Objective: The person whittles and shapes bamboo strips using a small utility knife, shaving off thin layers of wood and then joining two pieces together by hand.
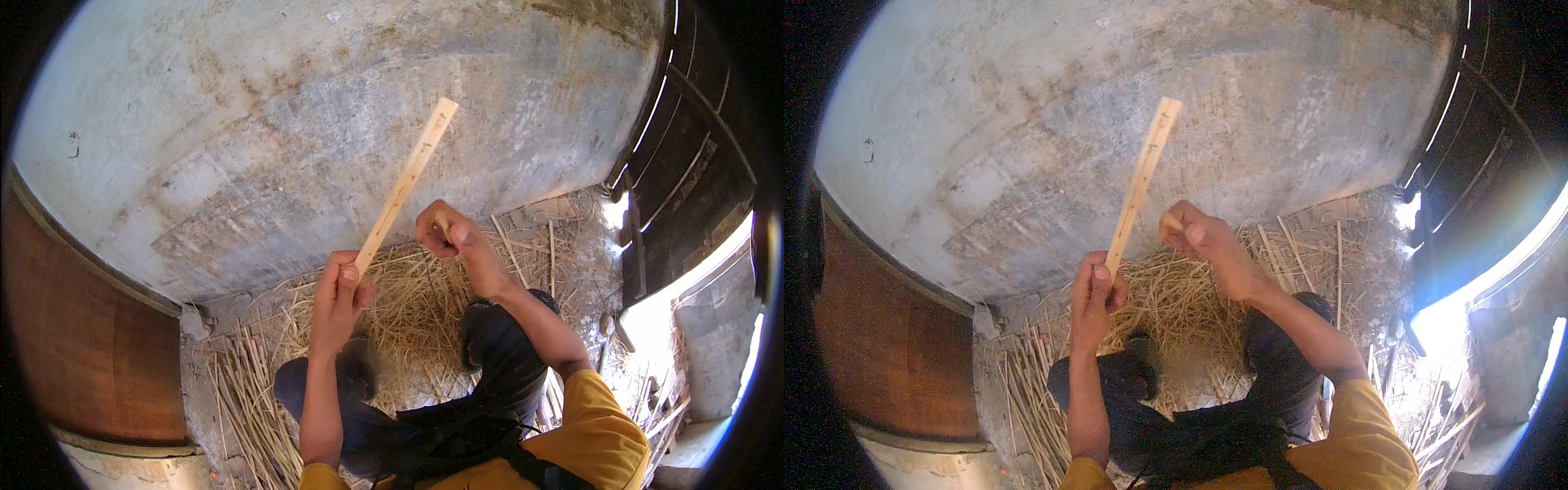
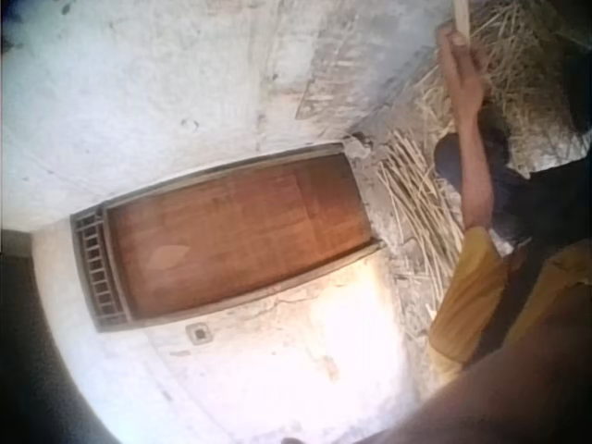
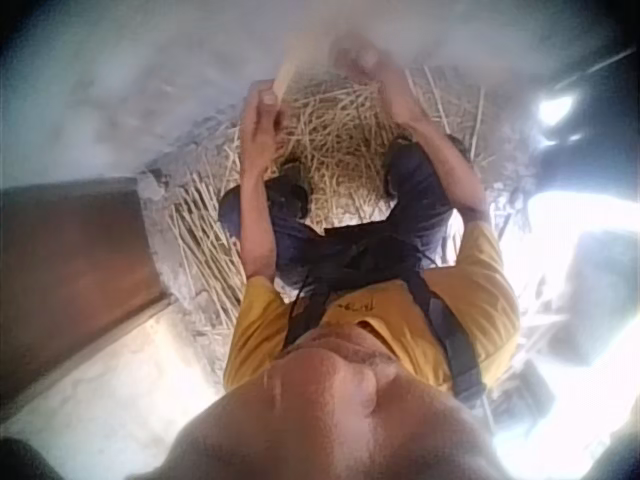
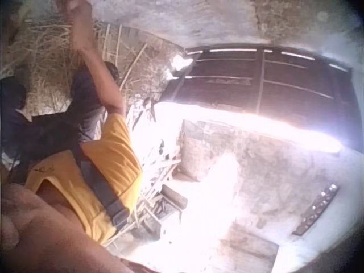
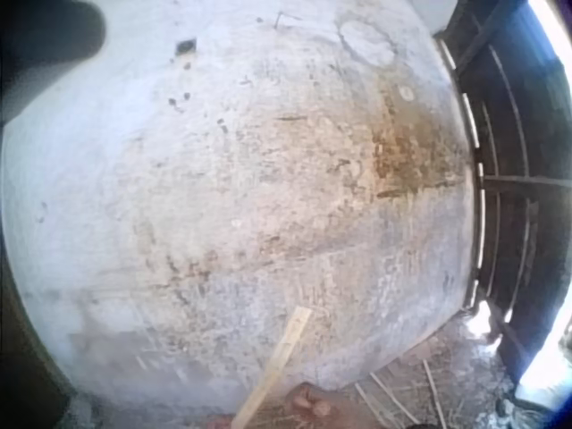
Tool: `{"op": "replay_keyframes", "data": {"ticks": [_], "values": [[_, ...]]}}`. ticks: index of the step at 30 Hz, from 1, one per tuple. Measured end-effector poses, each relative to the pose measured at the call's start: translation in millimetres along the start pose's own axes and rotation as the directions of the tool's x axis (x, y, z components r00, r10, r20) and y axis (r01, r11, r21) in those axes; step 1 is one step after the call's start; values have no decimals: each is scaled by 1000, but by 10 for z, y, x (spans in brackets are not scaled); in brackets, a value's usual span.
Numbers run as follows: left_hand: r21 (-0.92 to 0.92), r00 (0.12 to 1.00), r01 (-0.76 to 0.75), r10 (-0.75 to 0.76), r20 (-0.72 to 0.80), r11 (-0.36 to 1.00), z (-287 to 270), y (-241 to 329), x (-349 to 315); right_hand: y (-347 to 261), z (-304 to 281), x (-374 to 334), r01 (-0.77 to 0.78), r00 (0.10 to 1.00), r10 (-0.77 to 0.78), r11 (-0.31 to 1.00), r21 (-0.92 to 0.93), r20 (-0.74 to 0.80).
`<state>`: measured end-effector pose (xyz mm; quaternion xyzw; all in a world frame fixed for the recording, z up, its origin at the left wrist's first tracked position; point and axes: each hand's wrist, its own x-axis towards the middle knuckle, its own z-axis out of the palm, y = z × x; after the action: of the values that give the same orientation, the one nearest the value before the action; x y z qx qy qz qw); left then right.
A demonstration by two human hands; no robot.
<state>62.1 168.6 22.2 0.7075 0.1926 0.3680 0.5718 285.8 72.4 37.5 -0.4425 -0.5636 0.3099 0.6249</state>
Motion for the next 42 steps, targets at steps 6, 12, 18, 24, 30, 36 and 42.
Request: {"op": "replay_keyframes", "data": {"ticks": [6, 12, 18, 24, 30, 36, 42], "values": [[-15, 995, -59, 58, -76, 998, -24, -21, -15, -57, 151, 22, 168, 982, -115, 893, -418, 147], [-29, 987, -102, 98, -124, 994, -7, -44, -11, -21, 310, -22, 205, 979, -179, 803, -559, 102], [30, 979, -120, 123, -163, 992, -29, -62, 25, 27, 346, -51, 225, 972, -223, 771, -595, 78], [-43, 971, -131, 120, -208, 990, -41, -95, 37, 82, 387, -95, 277, 954, -276, 675, -684, 114], [-59, 967, -153, 137, -217, 987, -43, -126, 35, 62, 403, -104, 291, 949, -290, 653, -700, 124], [-22, 960, -149, 140, -242, 989, -26, -121, 37, 19, 422, -119, 309, 937, -326, 608, -731, 124], [-10, 954, -175, 167, -248, 984, -47, -148, 0, 21, 467, -164, 286, 937, -336, 580, -763, 96]]}}
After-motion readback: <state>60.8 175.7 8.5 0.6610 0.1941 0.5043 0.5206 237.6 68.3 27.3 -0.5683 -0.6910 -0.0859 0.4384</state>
